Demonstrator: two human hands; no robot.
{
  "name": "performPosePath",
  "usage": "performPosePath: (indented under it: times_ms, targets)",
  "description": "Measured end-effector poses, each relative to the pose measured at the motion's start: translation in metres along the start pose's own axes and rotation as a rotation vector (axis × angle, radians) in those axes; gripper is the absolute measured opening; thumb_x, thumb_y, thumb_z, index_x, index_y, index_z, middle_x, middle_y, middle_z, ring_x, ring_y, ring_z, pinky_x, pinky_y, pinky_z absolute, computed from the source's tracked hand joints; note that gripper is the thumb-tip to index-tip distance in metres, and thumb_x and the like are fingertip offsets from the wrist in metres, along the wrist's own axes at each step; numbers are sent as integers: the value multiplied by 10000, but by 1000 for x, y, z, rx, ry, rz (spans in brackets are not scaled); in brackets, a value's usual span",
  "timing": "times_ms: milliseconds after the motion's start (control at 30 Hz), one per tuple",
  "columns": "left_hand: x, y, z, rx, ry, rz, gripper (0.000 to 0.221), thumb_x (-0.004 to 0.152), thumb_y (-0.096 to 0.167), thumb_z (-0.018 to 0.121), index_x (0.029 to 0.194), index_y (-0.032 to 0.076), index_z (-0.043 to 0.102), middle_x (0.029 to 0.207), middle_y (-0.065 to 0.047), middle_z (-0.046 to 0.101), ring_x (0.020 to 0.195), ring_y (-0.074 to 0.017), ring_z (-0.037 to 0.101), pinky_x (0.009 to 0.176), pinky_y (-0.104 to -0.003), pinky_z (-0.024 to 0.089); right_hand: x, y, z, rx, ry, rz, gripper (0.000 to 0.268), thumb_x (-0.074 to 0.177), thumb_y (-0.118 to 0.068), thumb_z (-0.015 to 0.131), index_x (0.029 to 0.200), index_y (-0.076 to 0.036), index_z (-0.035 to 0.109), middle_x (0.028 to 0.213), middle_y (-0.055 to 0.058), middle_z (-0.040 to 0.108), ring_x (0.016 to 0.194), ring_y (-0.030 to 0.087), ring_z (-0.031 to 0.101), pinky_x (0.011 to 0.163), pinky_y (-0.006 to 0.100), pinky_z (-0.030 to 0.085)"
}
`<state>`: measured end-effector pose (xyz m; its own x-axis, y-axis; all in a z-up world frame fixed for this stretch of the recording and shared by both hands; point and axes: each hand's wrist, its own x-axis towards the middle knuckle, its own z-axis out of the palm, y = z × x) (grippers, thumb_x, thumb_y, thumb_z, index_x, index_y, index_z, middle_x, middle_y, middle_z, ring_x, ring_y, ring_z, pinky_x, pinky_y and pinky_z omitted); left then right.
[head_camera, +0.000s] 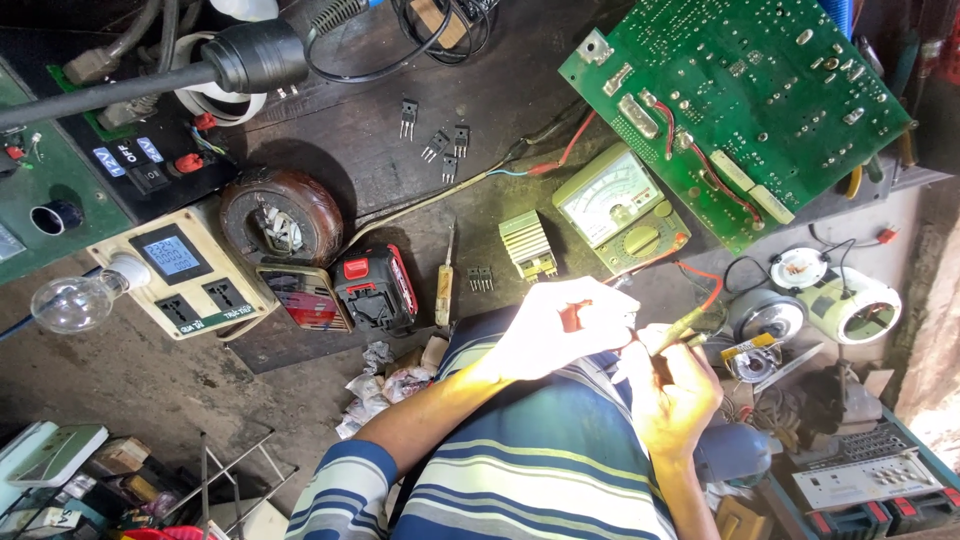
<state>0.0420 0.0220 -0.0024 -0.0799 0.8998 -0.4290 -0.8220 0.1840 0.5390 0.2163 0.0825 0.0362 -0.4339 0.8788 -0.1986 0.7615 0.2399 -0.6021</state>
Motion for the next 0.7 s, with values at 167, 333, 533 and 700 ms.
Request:
performPosePath:
  times_ms: [167,333,533,700]
  targets:
    - [3,4,8,196,98,19,205,957,199,727,1095,48,716,837,-39,718,690,-107,645,698,-247,568,0,-8,1,56,8,-11,126,917,-47,779,832,8,704,939,128,726,806,240,636,737,349,497]
    - [1,5,5,350,61,16,236,1060,231,574,1165,77,720,783,-37,671,698,-115,622,727,-268,533,-3,-2,-2,14,30,16,165,934,-91,778,832,11,698,804,111,682,711,238,582,676,363,459]
    - [-3,-3,-2,133,-36,-10,336,992,206,704,1294,62,677,991,-55,742,884,-122,708,901,-293,621,1,-14,-2,203,-1,149,32,943,13,708,967,32,718,905,91,706,803,172,627,758,304,519]
    - [-2,-3,-3,100,-49,31,322,971,178,736,1266,58,686,983,-46,740,839,-112,676,852,-283,595,2,-16,-2,219,-18,101,75,960,-2,677,999,37,727,947,109,725,856,203,681,783,317,560]
